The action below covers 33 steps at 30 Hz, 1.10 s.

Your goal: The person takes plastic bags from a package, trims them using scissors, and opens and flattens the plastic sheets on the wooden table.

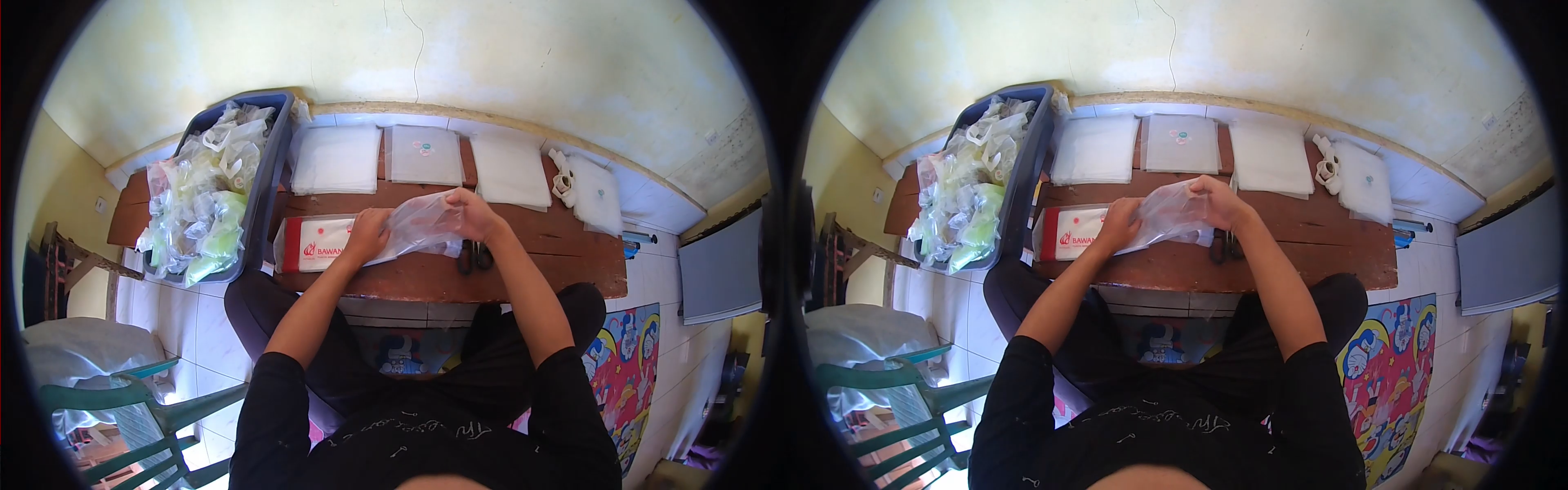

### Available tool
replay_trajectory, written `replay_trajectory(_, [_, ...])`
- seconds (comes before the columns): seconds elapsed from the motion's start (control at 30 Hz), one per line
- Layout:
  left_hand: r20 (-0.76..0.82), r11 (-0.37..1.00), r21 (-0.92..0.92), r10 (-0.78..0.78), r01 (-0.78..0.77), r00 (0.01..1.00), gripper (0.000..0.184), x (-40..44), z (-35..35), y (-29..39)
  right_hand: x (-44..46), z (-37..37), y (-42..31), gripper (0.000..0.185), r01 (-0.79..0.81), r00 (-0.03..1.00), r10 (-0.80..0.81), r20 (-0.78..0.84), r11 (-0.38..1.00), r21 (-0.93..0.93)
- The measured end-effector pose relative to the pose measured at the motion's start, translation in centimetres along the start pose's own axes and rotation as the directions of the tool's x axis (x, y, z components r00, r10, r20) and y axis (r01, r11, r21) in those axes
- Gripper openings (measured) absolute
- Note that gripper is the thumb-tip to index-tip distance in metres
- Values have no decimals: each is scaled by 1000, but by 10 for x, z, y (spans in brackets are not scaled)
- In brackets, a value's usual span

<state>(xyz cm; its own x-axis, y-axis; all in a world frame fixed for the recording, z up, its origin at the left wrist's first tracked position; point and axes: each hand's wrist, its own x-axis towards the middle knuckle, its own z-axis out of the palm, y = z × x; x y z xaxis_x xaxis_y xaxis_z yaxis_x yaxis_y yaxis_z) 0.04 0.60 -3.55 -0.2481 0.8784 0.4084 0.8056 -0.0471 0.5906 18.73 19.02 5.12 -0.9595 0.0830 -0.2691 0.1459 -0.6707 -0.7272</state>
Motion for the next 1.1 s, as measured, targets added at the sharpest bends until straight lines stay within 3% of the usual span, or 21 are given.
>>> replay_trajectory(0.1, [19, 1000, 4, -3, 3, 1000, 38, -1, 0, 0, -11, 5, -22, 57, 37, 996, -39, 85, 999, 16])
replay_trajectory(0.17, [-74, 1000, 14, 28, -27, 997, 32, -4, 5, -5, -24, 19, -42, 58, 84, 991, -85, 104, 996, 9])
replay_trajectory(0.27, [15, 997, 48, 55, -55, 998, 24, 1, 2, -3, -41, 24, -65, 58, 161, 976, -162, 146, 987, 21])
replay_trajectory(0.33, [-28, 996, 37, 79, -78, 997, 21, 2, 1, 3, -46, 24, -66, 59, 192, 966, -196, 166, 981, 39])
replay_trajectory(0.43, [-31, 996, 34, 88, -87, 996, 18, 3, -1, 8, -42, 27, -55, 61, 411, 902, -408, 139, 912, 4])
replay_trajectory(0.5, [7, 996, 43, 72, -72, 997, 19, 2, -2, 9, -42, 26, -40, 63, 402, 910, -393, 128, 915, -47])
replay_trajectory(0.63, [-67, 996, 66, 69, -65, 995, 10, 2, 0, 11, -47, 26, -19, 65, 356, 934, -350, 74, 929, -96])
replay_trajectory(0.7, [-118, 998, 51, 55, -49, 992, 7, 2, 2, 14, -53, 22, -17, 66, 339, 933, -315, 173, 932, -128])
replay_trajectory(0.77, [-200, 999, -26, -32, 27, 979, 10, 4, 3, 18, -58, 25, -19, 66, 346, 935, -332, 127, 931, -114])
replay_trajectory(0.87, [-146, 988, -127, -101, 82, 984, 16, 5, -4, 18, -62, 25, -21, 64, 363, 931, -355, 84, 924, -119])
replay_trajectory(1.0, [-144, 985, -156, -96, 73, 985, 19, 4, -1, 13, -64, 29, -22, 62, 351, 936, -343, 76, 917, -190])
replay_trajectory(1.1, [-248, 986, -165, -61, 20, 967, 18, 8, 11, 13, -60, 27, -18, 64, 352, 936, -343, 78, 912, -210])
